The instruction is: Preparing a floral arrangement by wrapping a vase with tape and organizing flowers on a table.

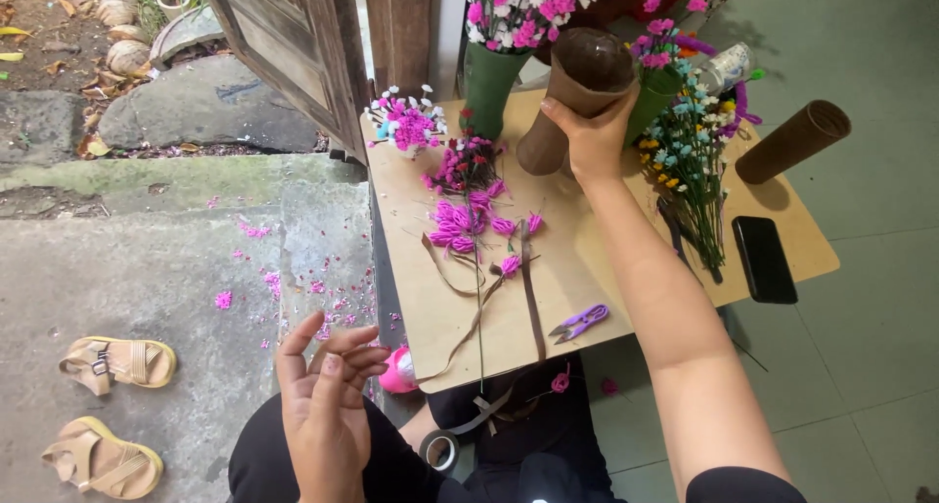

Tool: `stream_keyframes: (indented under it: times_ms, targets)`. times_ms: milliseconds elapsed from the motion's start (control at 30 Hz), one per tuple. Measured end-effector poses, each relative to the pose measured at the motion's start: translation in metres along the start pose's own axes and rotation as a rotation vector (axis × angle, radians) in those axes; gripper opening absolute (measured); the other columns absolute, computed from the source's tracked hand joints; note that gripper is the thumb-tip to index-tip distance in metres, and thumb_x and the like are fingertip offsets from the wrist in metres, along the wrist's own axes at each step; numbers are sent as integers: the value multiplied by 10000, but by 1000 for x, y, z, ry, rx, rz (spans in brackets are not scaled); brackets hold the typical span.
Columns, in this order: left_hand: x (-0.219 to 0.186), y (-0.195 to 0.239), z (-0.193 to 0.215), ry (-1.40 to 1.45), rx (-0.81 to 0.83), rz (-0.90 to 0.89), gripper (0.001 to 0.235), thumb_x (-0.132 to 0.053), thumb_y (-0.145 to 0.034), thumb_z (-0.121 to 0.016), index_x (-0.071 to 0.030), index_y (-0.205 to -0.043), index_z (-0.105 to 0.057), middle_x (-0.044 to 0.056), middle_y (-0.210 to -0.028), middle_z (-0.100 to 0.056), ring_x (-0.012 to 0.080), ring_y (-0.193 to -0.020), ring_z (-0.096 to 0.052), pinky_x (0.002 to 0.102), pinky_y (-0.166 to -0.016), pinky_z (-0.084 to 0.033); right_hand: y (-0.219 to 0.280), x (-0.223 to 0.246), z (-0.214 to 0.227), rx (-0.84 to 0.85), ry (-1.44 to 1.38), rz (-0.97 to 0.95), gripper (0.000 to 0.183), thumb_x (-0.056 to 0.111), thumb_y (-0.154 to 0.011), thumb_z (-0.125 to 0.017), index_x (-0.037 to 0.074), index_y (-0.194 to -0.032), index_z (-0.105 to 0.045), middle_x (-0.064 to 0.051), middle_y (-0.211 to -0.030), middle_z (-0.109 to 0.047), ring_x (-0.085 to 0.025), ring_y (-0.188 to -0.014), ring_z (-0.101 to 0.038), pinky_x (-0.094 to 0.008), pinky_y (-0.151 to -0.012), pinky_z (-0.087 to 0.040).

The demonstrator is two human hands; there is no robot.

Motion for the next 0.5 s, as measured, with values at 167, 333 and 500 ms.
stream_keyframes:
  times_ms: [167,333,500]
  targets:
    - [4,-10,11,-41,-46,23,434,-103,-988,-478,-30,-1410,-411,296,-1102,-668,343,-854,-687,392,-851,-562,0,-31,7,-21,57,-74,934,56,-762,-957,146,-1431,-312,-175,-1425,-502,-324,-1300,-547,-456,-1069,-527]
    - [10,-19,20,-96,-80,40,415,-108,-1001,-462,-47,-1408,-412,281,-1131,-673,331,-854,-689,375,-799,-557,4,-54,17,-42,81,-164,989,154,-722,-985,133,-1439,-304,-182,-1437,-513,-328,-1323,-535,-466,-1059,-545]
    - [12,-25,24,-133,-102,47,421,-100,-1000,-472,-50,-1411,-398,285,-1134,-673,319,-850,-683,375,-804,-555,-1,-59,12,73,74,-187,1074,165,-766,-973,128,-1503,-193,-213,-1534,-421,-342,-1420,-451,-454,-1170,-436]
Point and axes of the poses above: each hand's wrist, its own y-axis away from the middle knuckle, its own z-axis out of the back of the hand, x = y × z, the point moved 10 cm from there along -y, towards the middle knuckle
